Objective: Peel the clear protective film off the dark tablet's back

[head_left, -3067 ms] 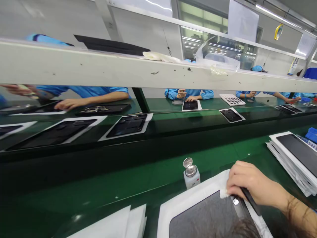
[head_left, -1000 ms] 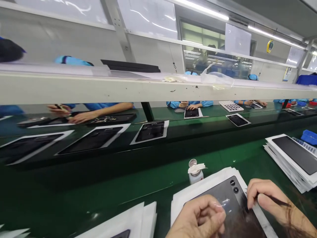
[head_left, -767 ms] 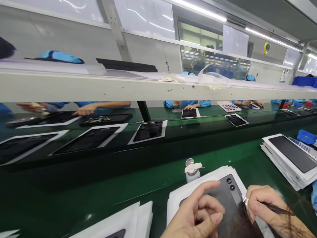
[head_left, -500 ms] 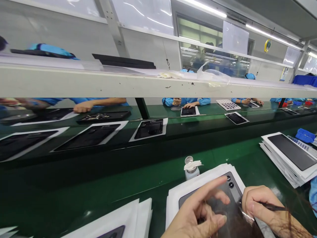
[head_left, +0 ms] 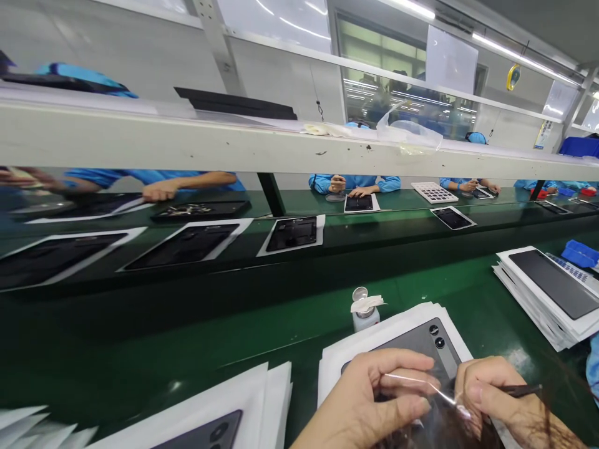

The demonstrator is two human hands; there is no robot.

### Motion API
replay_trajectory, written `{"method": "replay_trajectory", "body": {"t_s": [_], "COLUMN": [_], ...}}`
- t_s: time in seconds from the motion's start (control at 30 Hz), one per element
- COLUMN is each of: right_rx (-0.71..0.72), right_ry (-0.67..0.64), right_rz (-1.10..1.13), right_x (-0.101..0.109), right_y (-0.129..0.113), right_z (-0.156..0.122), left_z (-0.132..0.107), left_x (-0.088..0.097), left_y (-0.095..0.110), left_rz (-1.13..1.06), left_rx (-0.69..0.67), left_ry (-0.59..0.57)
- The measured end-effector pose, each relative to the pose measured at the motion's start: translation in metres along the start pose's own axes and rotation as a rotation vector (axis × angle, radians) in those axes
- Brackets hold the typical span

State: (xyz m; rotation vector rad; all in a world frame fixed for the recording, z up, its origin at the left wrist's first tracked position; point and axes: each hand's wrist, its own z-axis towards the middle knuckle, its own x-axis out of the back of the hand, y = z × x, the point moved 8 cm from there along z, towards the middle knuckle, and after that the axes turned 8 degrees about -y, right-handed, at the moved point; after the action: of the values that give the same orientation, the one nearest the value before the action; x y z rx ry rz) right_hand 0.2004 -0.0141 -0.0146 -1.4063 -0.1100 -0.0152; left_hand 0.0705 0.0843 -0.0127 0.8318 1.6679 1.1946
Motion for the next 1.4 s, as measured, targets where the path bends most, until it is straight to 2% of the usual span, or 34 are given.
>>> {"method": "replay_trajectory", "body": {"t_s": [0.07,0.13,0.23,0.33,0.43,0.53,0.6,0.7,0.87,0.97,1.07,1.17,1.4], "right_rx": [0.003,0.011,0.056,0.286,0.439,0.418,0.414,0.377,0.209,0.092,0.089,0.107,0.005], "right_ry": [-0.026,0.012,0.227,0.386,0.365,0.337,0.342,0.301,0.283,0.192,0.121,0.154,0.167], "right_rz": [0.063,0.016,-0.262,-0.556,-0.758,-0.88,-0.857,-0.68,-0.064,0.146,0.139,0.088,-0.008], "right_x": [-0.004,-0.002,0.014,0.018,0.005,-0.004,-0.003,0.009,0.034,0.027,0.022,0.026,0.03], "right_y": [-0.003,-0.005,-0.012,-0.03,-0.035,-0.032,-0.034,-0.037,-0.032,-0.027,-0.031,-0.032,-0.026], "right_z": [0.001,0.0,-0.007,-0.02,-0.026,-0.026,-0.026,-0.026,-0.026,-0.022,-0.018,-0.018,-0.018], "left_z": [0.0,0.0,-0.002,-0.003,-0.001,0.004,0.006,0.007,0.006,0.005,0.007,0.008,0.006], "left_x": [0.002,0.002,0.001,0.0,0.001,0.003,0.002,0.001,0.004,0.004,0.002,0.001,-0.002], "left_y": [-0.002,-0.003,0.001,0.006,0.006,-0.001,-0.004,-0.003,-0.004,-0.004,-0.004,-0.004,0.004], "left_rz": [0.086,0.157,0.225,0.348,0.47,0.476,0.468,0.467,0.542,0.593,0.613,0.618,0.607], "left_rx": [0.03,0.049,0.047,0.053,0.058,0.085,0.079,0.046,0.07,0.072,0.032,0.011,0.028], "left_ry": [0.0,0.004,0.048,0.091,0.119,0.101,0.077,0.05,0.069,0.068,0.032,0.02,0.046]}}
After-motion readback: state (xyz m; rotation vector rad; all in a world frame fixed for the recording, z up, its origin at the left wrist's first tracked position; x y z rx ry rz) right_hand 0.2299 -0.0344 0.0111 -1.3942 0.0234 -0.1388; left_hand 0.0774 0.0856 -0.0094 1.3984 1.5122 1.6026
